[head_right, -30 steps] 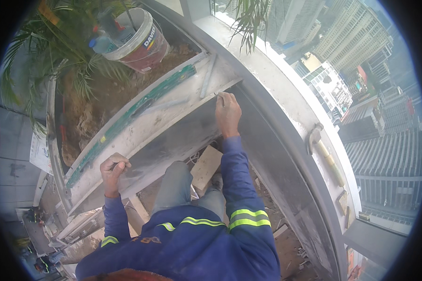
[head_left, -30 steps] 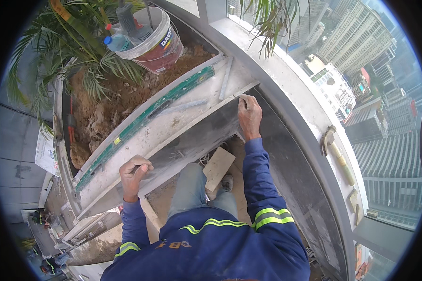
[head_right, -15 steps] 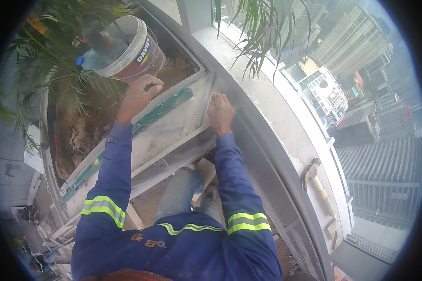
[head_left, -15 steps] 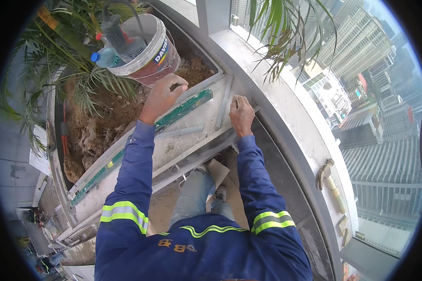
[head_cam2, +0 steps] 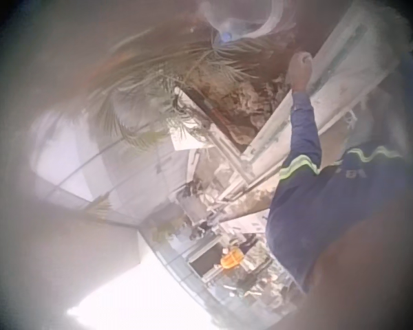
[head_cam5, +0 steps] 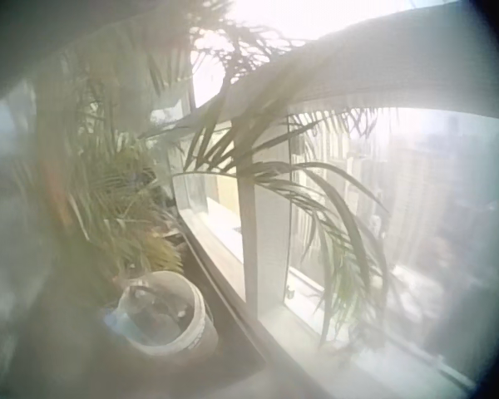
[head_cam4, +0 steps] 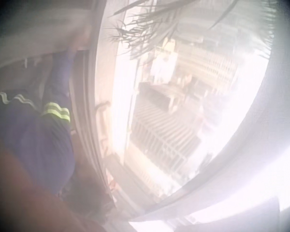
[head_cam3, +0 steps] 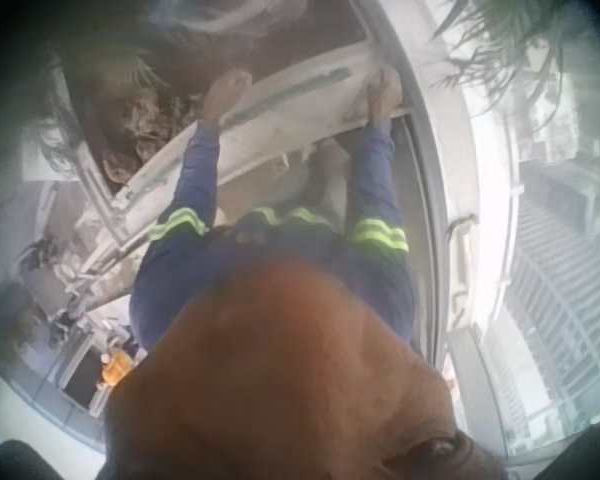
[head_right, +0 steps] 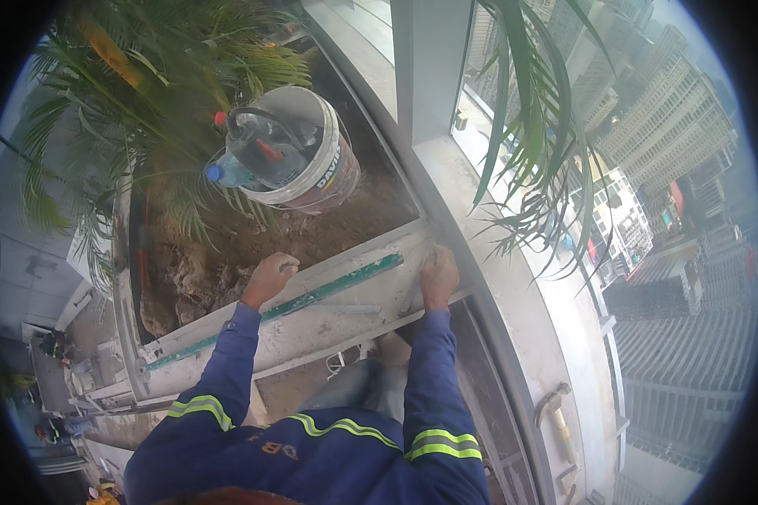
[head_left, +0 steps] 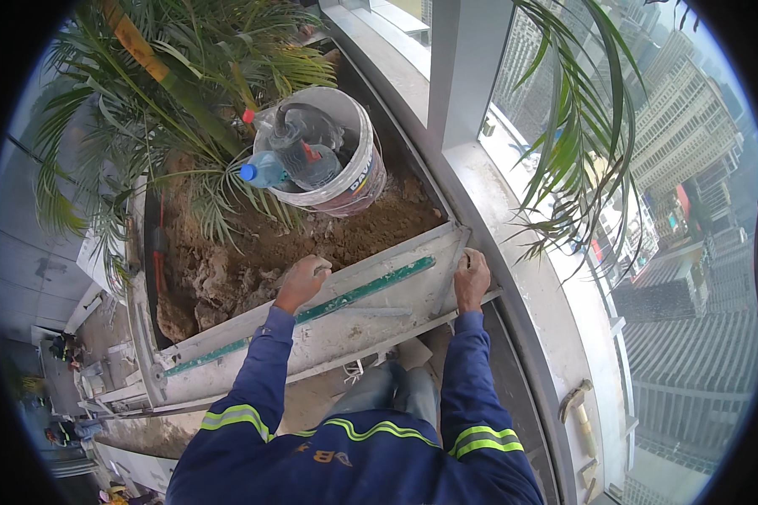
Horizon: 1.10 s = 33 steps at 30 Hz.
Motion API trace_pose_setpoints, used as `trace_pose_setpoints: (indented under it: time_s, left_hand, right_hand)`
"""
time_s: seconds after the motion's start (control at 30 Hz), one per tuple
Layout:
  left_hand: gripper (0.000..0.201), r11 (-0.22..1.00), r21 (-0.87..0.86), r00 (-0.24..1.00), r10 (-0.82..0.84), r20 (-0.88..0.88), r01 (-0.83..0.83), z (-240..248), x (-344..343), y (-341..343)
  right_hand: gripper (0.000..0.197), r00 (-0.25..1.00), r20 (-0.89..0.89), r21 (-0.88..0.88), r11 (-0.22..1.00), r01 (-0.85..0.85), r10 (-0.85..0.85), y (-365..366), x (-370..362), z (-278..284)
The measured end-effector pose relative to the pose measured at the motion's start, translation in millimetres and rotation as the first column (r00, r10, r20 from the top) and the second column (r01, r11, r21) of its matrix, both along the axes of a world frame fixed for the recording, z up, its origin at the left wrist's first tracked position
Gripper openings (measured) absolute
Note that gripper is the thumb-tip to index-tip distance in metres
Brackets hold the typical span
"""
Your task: The person uses a spirit level and a tape measure to check and record dimensions along a curved concrete planter edge. They repeatedly reposition the level and measure different sections of the planter rim while working on a high-rise balcony.
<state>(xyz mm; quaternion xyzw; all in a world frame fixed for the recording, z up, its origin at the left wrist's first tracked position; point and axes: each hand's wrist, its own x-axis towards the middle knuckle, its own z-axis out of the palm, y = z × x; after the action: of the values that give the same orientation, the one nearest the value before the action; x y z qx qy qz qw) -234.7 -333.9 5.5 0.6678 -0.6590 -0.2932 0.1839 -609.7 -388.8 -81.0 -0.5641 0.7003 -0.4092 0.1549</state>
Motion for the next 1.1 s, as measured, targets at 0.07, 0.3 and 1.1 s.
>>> trace_pose_setpoints:
  time_s: [0.07, 0.3, 1.1]
  left_hand:
    - [0.028, 0.999, 0.021, 0.999, 0.023, 0.046, -0.024, -19, 19, 2]
    - [0.037, 0.988, 0.130, 0.995, 0.081, 0.056, -0.088, -55, 44, 16]
    - [0.046, 0.957, 0.280, 0.995, 0.087, -0.047, -0.070, -31, 54, 13]
  right_hand:
    - [0.020, 1.000, -0.008, -0.001, 1.000, -0.010, 0.010, -3, 1, 7]
    - [0.021, 0.993, -0.030, -0.050, 0.992, -0.114, 0.113, -23, 14, 46]
    - [0.063, 0.799, -0.191, 0.208, 0.819, -0.535, 0.570, -418, 207, 171]
